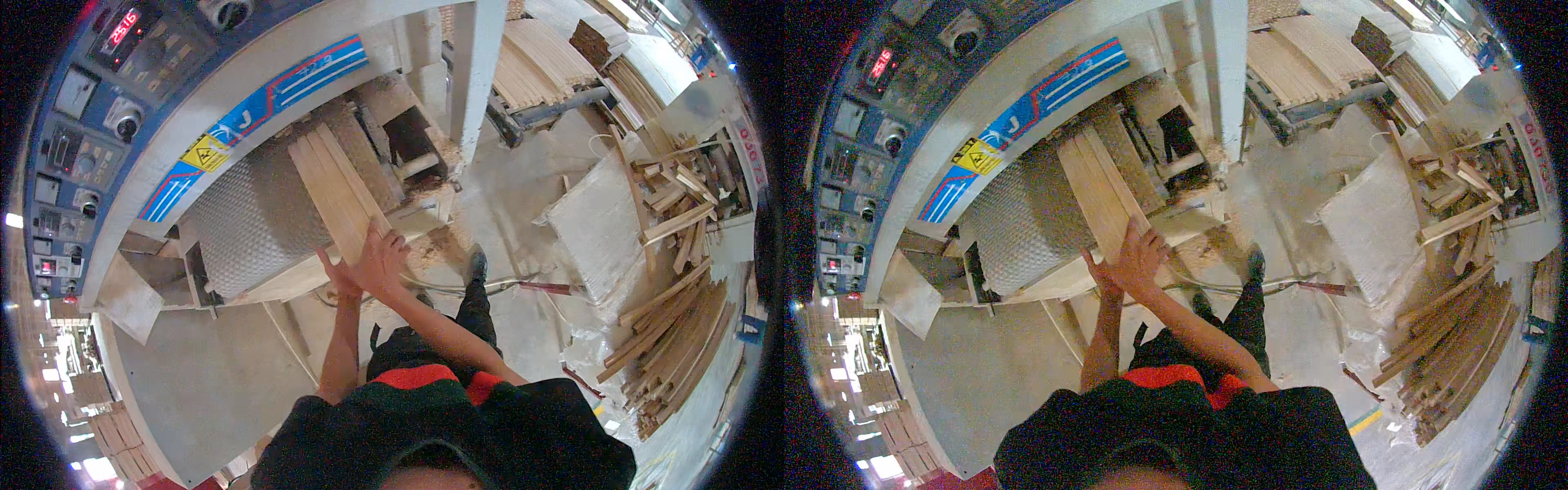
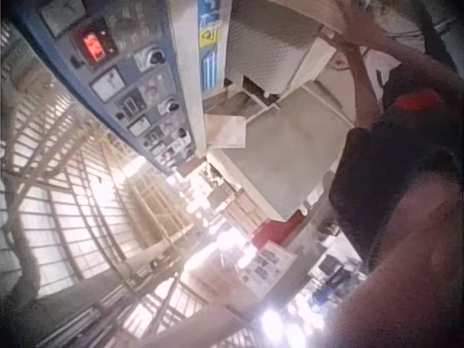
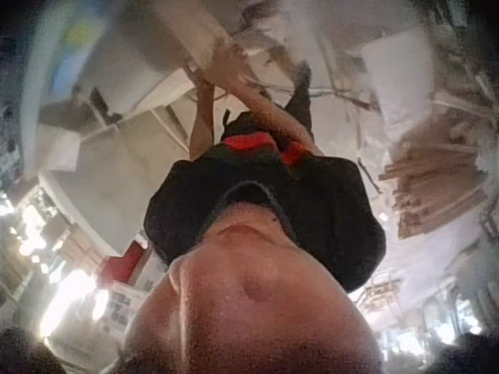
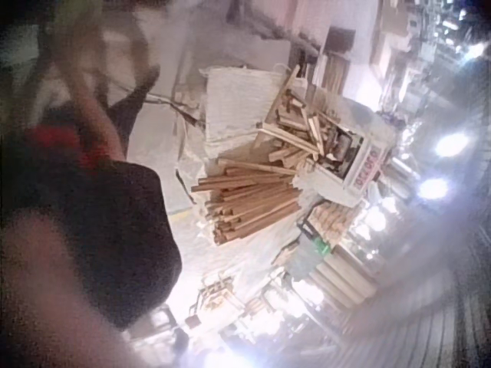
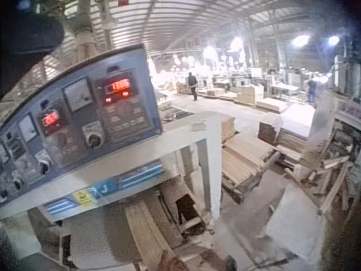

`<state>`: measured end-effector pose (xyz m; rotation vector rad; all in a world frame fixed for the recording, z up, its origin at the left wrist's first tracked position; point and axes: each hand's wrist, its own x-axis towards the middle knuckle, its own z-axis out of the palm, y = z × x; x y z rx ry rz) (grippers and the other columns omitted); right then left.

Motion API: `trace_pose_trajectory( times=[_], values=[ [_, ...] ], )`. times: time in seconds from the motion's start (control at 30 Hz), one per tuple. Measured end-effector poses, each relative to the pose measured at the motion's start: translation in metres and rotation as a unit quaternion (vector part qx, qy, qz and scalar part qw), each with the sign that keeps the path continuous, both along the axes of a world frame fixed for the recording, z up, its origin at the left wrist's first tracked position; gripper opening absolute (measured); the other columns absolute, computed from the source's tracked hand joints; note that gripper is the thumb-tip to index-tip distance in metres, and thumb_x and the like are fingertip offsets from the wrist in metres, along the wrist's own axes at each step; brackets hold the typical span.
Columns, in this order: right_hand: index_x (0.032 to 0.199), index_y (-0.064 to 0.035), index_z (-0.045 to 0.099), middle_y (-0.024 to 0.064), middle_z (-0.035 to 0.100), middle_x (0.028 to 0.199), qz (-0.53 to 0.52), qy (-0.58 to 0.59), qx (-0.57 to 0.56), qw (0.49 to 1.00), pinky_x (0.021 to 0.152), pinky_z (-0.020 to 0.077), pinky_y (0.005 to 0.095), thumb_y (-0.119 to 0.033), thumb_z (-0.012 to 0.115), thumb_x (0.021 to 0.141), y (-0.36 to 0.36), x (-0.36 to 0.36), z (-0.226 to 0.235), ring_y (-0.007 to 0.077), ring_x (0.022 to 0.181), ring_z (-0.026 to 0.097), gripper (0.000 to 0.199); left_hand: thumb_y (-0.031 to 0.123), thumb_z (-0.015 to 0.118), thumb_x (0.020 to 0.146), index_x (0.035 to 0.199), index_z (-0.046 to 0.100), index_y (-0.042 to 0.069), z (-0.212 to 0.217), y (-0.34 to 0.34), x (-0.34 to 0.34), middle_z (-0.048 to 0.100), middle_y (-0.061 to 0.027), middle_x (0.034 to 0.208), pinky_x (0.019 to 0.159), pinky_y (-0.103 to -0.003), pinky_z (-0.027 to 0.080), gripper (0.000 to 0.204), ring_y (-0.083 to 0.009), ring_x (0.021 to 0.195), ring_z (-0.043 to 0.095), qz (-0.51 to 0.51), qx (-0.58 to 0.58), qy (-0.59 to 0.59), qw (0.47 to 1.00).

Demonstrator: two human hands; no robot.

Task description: The person repeatedly picks up wooden planks and feeds them into a woodworking machine, then stacks the processed planks on a nearby pile. Later, the person picks up and examines printed documents while walking through the workshop.

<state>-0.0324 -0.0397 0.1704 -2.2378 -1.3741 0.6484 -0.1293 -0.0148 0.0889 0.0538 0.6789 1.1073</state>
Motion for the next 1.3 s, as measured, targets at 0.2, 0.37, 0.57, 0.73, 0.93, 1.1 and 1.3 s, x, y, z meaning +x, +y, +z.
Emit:
trace_pose_trajectory(
  times=[0.2,0.37,0.57,0.73,0.93,1.1,1.3],
  values=[
    [0.138,-0.0039,0.023,0.0304,0.043,0.11,-0.006,-0.021,-0.001,1.0,0.089,0.0338,0.0547,-0.037,0.077,0.049,0.019,-0.056,0.0,0.044,0.105,0.043,0.109,0.071,0.04,0.079,0.133,0.032,-0.002,-0.042,-0.026,-0.038,0.045,-0.0144,0.128,0.1,-0.04,0.035,0.09,-0.029,0.115,0.045,0.071,0.041,-0.129,0.988],
    [0.137,-0.0045,0.024,0.0304,0.043,0.115,-0.028,-0.028,0.046,0.998,0.09,0.0345,0.0539,-0.041,0.078,0.052,0.035,-0.068,-0.01,0.044,0.107,0.044,0.107,0.054,0.046,0.085,0.131,0.035,0.0,-0.029,-0.016,-0.023,0.042,-0.0162,0.13,0.103,-0.041,0.033,0.072,-0.0308,0.118,0.042,0.111,0.131,0.035,0.985],
    [0.139,-0.0007,0.02,0.0271,0.038,0.128,-0.017,-0.117,-0.062,0.991,0.097,0.0313,0.0523,-0.041,0.076,0.064,0.045,-0.062,0.021,0.0415,0.121,0.036,0.101,0.049,0.046,0.085,0.13,0.035,-0.001,-0.044,0.006,-0.025,0.042,-0.0174,0.129,0.102,-0.043,0.033,0.068,-0.0326,0.117,0.042,0.051,0.121,0.033,0.991],
    [0.137,-0.0008,0.025,0.0303,0.029,0.134,-0.01,0.04,0.065,0.997,0.102,0.0256,0.0535,-0.036,0.074,0.063,0.036,-0.065,0.011,0.0445,0.123,0.031,0.095,0.045,0.047,0.085,0.13,0.035,-0.001,-0.049,0.028,-0.056,0.043,-0.0183,0.128,0.102,-0.045,0.033,0.066,-0.0342,0.117,0.042,0.054,0.084,-0.013,0.995],
    [0.134,0.0017,0.029,0.0292,0.034,0.128,-0.002,0.095,0.114,0.989,0.101,0.0246,0.0565,-0.036,0.071,0.065,0.05,-0.043,-0.052,0.0451,0.119,0.034,0.089,0.04,0.048,0.084,0.129,0.036,-0.002,-0.046,0.038,-0.03,0.043,-0.0195,0.127,0.101,-0.047,0.033,0.062,-0.036,0.117,0.042,0.043,0.048,-0.063,0.996],
    [0.129,0.0018,0.034,0.0269,0.042,0.12,-0.004,0.061,0.107,0.992,0.093,0.0363,0.0506,-0.026,0.07,0.066,0.053,-0.039,-0.051,0.0436,0.114,0.04,0.078,0.036,0.048,0.084,0.128,0.036,-0.002,-0.042,0.046,-0.034,0.043,-0.0204,0.126,0.101,-0.049,0.033,0.06,-0.0375,0.116,0.042,0.058,0.036,-0.08,0.995],
    [0.126,0.0024,0.037,0.0282,0.045,0.114,-0.003,0.021,0.108,0.994,0.088,0.0388,0.0536,-0.026,0.067,0.07,0.043,-0.023,-0.029,0.0449,0.109,0.043,0.07,0.032,0.049,0.084,0.128,0.036,-0.002,-0.045,0.056,-0.033,0.044,-0.0216,0.125,0.1,-0.051,0.033,0.057,-0.0393,0.116,0.042,0.067,0.028,-0.1,0.992]
  ],
)
